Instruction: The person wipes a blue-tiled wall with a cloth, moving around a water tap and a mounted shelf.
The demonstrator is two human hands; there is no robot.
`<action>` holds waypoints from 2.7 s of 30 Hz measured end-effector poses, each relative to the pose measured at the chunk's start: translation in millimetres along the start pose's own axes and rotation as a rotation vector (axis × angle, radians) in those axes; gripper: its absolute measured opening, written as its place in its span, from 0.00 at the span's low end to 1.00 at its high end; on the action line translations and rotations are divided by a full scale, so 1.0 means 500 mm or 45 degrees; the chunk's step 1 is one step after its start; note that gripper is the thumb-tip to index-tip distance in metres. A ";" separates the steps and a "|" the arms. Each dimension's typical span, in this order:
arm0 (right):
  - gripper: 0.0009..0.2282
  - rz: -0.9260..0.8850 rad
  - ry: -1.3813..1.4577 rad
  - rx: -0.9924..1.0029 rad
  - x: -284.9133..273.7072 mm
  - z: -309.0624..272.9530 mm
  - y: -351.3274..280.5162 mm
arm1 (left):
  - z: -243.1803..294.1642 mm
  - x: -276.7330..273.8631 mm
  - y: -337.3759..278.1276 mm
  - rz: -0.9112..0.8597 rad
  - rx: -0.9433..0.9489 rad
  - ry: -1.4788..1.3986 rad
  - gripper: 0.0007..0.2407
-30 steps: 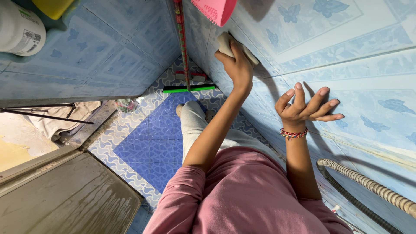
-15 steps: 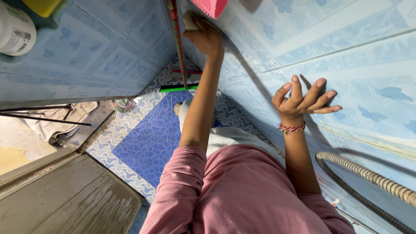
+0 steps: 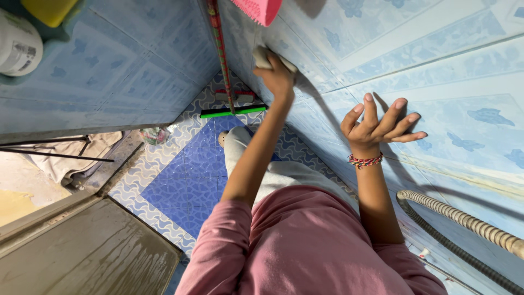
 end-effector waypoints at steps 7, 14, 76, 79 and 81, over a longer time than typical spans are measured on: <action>0.11 -0.009 -0.001 0.001 0.002 0.002 -0.002 | 0.034 -0.050 -0.213 -0.194 -0.411 -0.219 0.19; 0.12 -0.014 -0.001 -0.024 -0.002 0.004 0.000 | 0.030 -0.029 -0.190 -0.076 -0.435 -0.168 0.16; 0.12 -0.029 -0.013 -0.015 -0.008 0.001 0.002 | 0.137 -0.060 -0.251 -0.200 -0.692 -0.341 0.19; 0.12 -0.022 -0.055 -0.025 -0.006 0.003 0.004 | 0.173 -0.054 -0.261 -0.185 -0.329 -0.379 0.19; 0.12 -0.063 -0.032 -0.015 -0.011 0.003 0.006 | 0.183 -0.053 -0.264 -0.150 -0.215 -0.470 0.17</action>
Point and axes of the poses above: each hand's wrist, its own y-axis towards the middle knuckle, its own x-axis out of the palm, z = x × y, the point moved 1 cm from there along y, towards the middle knuckle, and after that the axes turned 11 degrees about z, right-handed, at the moved point
